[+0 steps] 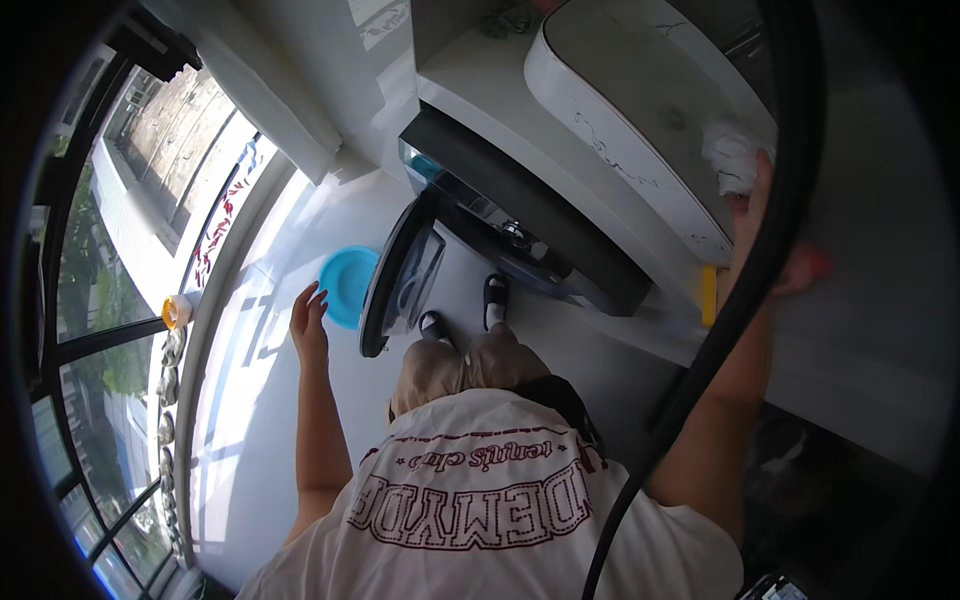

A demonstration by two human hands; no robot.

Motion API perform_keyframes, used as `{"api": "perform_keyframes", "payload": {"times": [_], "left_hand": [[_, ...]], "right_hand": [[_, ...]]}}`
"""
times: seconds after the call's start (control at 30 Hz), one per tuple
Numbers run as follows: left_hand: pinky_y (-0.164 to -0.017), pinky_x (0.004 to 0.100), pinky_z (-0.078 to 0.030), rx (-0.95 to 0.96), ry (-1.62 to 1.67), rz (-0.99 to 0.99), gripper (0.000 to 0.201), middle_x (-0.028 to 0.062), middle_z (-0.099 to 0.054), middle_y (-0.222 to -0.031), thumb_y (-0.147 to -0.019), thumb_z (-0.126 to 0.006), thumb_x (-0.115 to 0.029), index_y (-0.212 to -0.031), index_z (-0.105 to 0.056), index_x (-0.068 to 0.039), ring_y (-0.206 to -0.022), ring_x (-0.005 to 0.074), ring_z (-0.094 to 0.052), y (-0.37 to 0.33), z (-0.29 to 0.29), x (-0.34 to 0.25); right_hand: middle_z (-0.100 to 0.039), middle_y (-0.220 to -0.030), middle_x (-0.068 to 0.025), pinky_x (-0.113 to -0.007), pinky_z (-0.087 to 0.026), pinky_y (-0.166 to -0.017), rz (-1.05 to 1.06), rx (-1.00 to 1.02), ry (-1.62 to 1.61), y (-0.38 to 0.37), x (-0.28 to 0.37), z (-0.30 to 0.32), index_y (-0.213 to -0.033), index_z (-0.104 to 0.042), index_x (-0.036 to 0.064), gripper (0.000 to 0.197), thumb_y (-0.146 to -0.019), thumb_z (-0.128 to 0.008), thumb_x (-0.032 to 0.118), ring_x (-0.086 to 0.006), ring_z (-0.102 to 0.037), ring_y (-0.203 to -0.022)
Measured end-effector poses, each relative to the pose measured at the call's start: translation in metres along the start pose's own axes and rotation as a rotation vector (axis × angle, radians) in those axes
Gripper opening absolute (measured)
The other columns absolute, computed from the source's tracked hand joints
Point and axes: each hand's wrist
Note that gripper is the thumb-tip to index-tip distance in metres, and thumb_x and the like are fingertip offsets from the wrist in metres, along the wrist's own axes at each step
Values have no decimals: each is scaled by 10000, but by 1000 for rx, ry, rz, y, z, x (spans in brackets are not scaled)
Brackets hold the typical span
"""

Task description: The person stands at a bathroom sink and pours liquid detergent from a white bottle and a pink bottle into the basin. They then pick up a red floral garment and wash it by hand, scrubbing and wringing the fabric in the soapy water.

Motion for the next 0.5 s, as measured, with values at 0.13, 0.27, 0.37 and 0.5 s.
{"api": "perform_keyframes", "payload": {"times": [0.13, 0.27, 0.37, 0.5], "left_hand": [[-846, 291, -456, -72, -24, -101, 285, 109, -493, -1282, -919, -475, -42, -1199, -521, -31, -1063, 201, -572, 1, 8, 23], [-825, 285, -459, -103, 7, 21, 279, 93, -523, -1238, -918, -474, -41, -1193, -525, -38, -1036, 196, -586, 23, 35, 47], [-837, 299, -462, -68, -16, 109, 286, 85, -542, -1217, -931, -467, -79, -1208, -517, -33, -1050, 194, -577, 37, 48, 70], [-859, 312, -459, -47, -52, 175, 270, 87, -560, -1191, -935, -460, -93, -1185, -531, -20, -1049, 194, -576, 53, 58, 89]], "right_hand": [[-544, -1196, -86, -432, -482, -859, 20, 86, -164, 15, 0, -5, -1231, -494, 94, 486, -852, -606, 377, -270, -541, -1059], [-515, -1263, -98, -466, -468, -898, 35, 33, -242, 56, 10, -26, -1258, -475, 84, 461, -883, -552, 339, -300, -507, -1138], [-499, -1291, -90, -479, -450, -925, 32, -11, -245, 106, 10, -56, -1276, -465, 97, 473, -887, -525, 359, -306, -482, -1179], [-457, -1341, -77, -507, -389, -993, -175, 28, -307, 184, -43, -100, -1318, -431, 140, 516, -887, -482, 419, -308, -442, -1228]]}}
Point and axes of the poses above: each hand's wrist, its own y-axis away from the middle knuckle, its own z-axis out of the back of the hand, x = y × z
